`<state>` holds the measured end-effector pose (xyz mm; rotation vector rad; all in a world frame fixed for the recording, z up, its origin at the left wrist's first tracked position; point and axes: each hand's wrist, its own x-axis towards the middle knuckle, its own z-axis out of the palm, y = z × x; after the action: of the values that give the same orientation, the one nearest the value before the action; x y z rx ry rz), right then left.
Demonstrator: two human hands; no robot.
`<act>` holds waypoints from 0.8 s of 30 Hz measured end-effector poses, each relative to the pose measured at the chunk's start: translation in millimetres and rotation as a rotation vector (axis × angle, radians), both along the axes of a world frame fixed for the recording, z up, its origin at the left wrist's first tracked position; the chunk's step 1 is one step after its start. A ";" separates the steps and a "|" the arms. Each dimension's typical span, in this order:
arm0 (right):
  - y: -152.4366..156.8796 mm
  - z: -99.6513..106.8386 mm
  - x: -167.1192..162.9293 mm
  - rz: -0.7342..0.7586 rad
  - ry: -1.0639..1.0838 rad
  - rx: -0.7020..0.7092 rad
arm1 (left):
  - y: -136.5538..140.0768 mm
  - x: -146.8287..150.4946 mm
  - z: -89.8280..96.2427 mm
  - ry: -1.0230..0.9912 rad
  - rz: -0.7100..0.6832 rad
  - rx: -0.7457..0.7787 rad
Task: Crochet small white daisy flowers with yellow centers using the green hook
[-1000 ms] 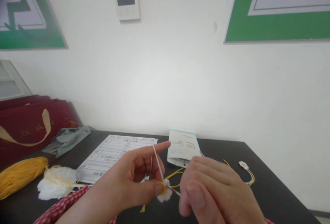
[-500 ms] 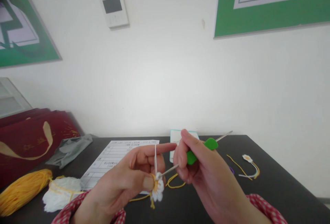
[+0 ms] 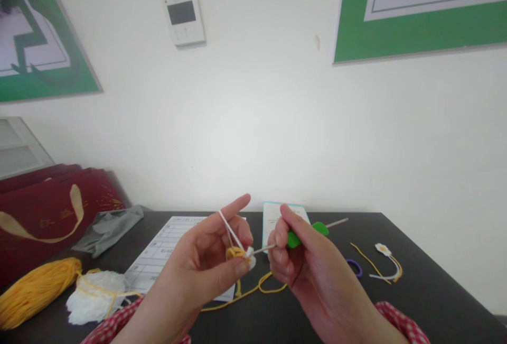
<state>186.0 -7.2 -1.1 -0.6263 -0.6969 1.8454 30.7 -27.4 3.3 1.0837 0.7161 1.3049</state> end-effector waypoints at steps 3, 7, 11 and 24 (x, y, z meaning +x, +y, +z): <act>1.4 -2.4 -0.7 0.022 0.008 -0.039 | 3.6 -3.0 -5.8 0.091 -0.020 0.203; 1.7 -5.0 -0.5 0.046 0.017 -0.023 | 4.3 -6.8 -7.6 0.286 0.020 0.385; 1.0 -4.8 -0.6 0.053 0.029 -0.027 | 1.5 -9.0 -3.9 0.428 0.083 0.417; -23.8 -57.2 7.6 -0.178 -0.070 -0.182 | -0.8 3.2 -54.0 0.108 -0.074 -0.256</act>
<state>193.7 -31.0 -58.4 -0.8481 -0.5041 1.7390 33.9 -28.2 -50.7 0.9681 0.8896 1.0654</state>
